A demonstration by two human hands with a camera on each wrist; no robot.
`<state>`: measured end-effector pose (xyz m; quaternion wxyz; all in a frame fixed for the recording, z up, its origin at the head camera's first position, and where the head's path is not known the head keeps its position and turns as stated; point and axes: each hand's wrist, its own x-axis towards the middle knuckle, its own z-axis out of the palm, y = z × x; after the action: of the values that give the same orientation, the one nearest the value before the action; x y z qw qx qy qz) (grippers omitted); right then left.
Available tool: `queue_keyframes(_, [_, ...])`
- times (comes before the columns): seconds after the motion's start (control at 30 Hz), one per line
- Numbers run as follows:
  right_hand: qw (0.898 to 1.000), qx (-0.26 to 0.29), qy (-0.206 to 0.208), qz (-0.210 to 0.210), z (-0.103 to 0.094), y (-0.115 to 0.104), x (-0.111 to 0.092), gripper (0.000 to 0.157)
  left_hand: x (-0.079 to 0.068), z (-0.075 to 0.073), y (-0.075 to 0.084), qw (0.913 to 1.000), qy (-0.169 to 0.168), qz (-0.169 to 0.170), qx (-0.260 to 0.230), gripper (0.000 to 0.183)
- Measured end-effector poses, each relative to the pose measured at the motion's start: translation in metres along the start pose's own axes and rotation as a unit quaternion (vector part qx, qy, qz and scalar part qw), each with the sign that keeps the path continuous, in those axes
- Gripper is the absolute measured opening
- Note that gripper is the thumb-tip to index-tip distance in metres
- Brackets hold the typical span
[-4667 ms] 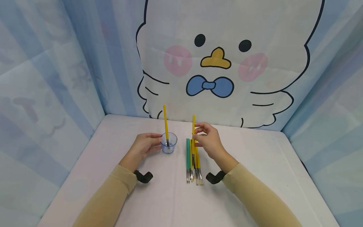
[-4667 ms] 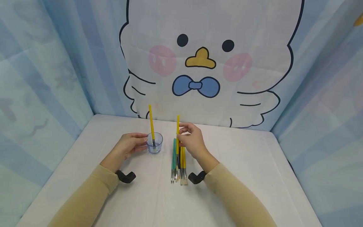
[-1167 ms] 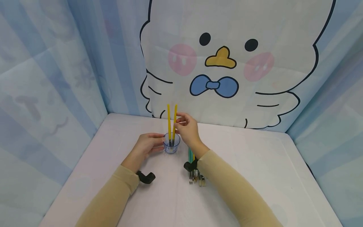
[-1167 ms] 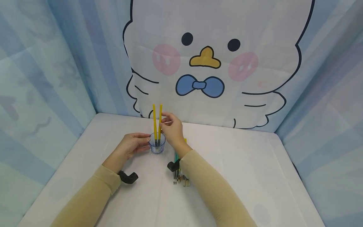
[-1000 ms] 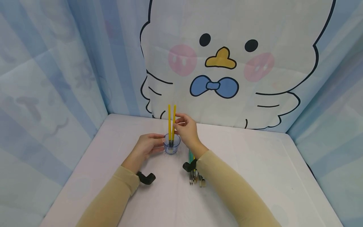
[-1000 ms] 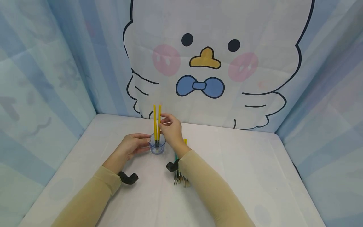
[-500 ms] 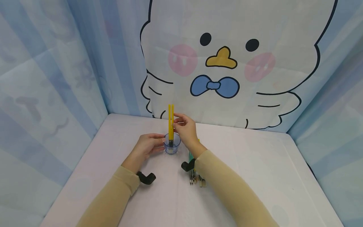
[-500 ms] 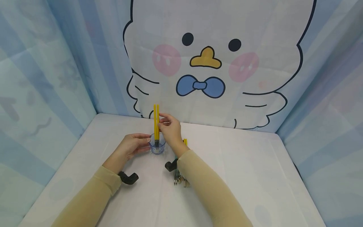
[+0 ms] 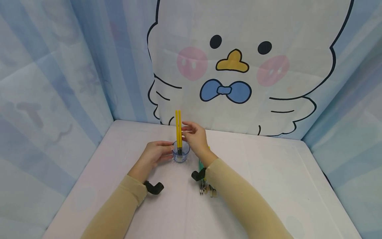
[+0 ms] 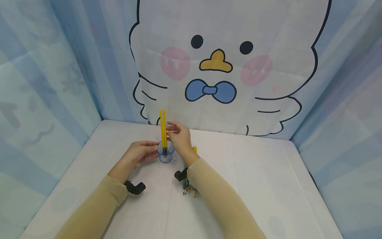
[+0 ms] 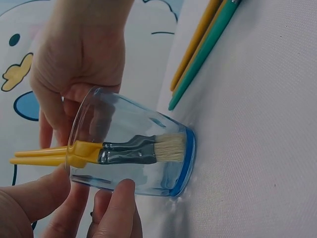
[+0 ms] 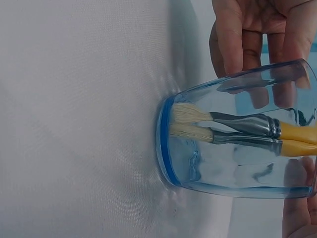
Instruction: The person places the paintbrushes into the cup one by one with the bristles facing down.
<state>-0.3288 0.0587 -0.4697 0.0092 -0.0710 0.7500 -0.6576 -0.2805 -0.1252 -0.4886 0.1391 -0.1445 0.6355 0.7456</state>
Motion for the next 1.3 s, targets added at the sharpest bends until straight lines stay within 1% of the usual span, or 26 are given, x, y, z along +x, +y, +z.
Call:
queue_keyframes(0.17, [1.000,0.013,-0.002,0.009,-0.004,0.003,-0.001,0.041,0.000,0.001,0.001,1.0000,0.004,-0.005,0.003,0.037])
queue_keyframes(0.47, [1.000,0.015,0.006,0.005,-0.018,0.005,-0.003,0.043,-0.002,0.002,0.003,0.9999,0.009,-0.013,0.002,0.037])
queue_keyframes(0.6, [1.000,0.020,0.014,0.013,-0.026,0.008,-0.004,0.043,-0.002,0.002,0.004,0.9998,0.008,-0.017,0.003,0.037])
queue_keyframes(0.8, [0.999,0.032,0.018,0.028,-0.035,0.013,-0.005,0.043,-0.002,0.003,0.004,0.9999,0.001,-0.014,-0.004,0.039])
queue_keyframes(0.93, [0.999,0.031,0.020,0.036,-0.040,0.015,-0.006,0.043,-0.002,0.003,0.004,0.9999,0.001,-0.013,-0.006,0.038])
queue_keyframes(1.07, [0.999,0.029,0.024,0.036,-0.047,0.017,-0.008,0.043,-0.003,0.003,0.004,0.9999,0.003,-0.014,-0.003,0.038])
queue_keyframes(1.3, [0.998,0.024,0.039,0.041,-0.062,0.023,-0.014,0.044,-0.005,0.003,0.005,0.9998,0.008,-0.016,0.009,0.039])
